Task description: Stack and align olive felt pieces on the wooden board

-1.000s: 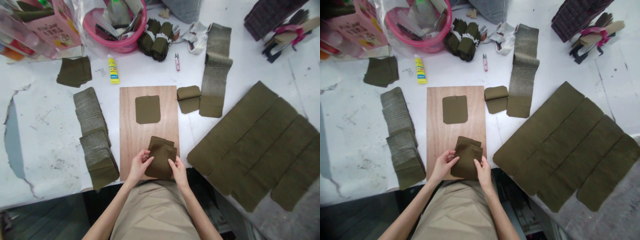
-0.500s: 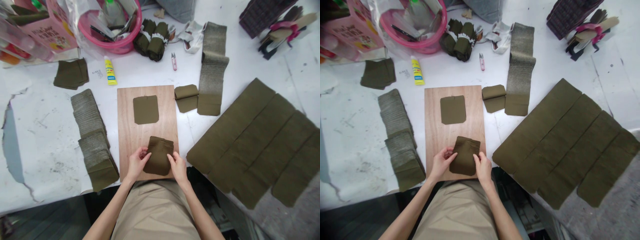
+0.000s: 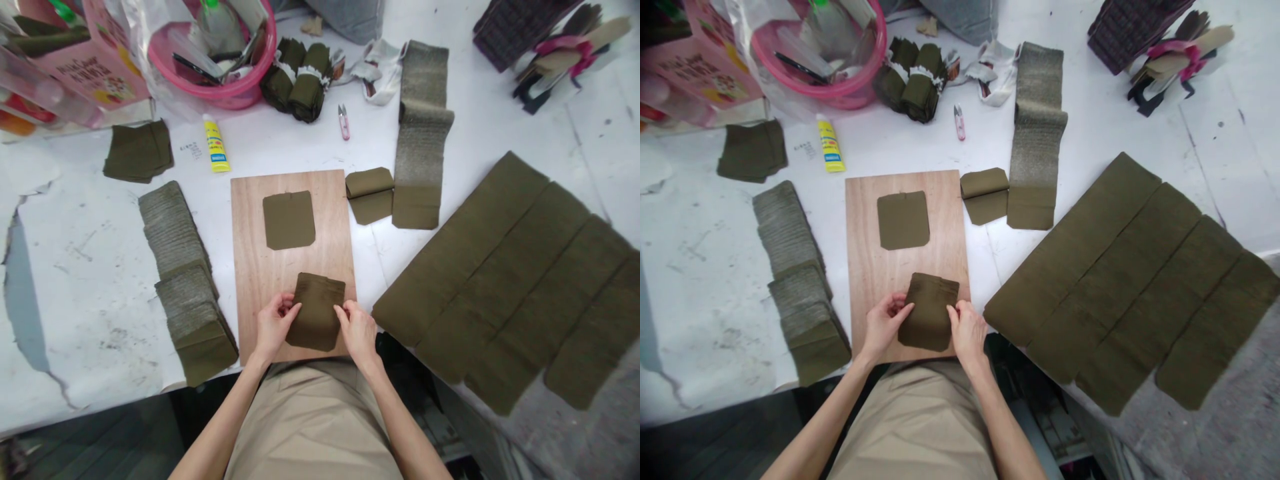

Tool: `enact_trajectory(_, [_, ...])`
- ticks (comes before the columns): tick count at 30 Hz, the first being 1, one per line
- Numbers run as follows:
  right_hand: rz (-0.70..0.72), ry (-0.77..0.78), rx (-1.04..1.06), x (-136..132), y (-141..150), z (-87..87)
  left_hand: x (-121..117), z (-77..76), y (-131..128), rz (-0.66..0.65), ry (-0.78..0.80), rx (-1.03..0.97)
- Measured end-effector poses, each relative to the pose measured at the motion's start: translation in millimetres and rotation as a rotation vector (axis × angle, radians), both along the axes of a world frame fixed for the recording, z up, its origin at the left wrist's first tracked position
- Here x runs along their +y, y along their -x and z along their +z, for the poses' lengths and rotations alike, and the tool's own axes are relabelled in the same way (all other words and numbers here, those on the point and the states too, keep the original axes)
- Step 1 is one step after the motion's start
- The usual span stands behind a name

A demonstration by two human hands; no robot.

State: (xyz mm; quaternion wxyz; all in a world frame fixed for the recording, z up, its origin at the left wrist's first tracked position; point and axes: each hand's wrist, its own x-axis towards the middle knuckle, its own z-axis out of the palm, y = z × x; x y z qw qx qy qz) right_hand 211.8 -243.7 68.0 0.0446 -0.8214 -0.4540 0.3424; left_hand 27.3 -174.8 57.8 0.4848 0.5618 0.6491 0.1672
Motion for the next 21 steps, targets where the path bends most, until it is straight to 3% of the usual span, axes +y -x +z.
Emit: enact_trajectory(21, [0.032,0.05,-0.036,7.2,0.8,2.2,-0.5,-5.8,-4.3,0.051,-0.018,0.056])
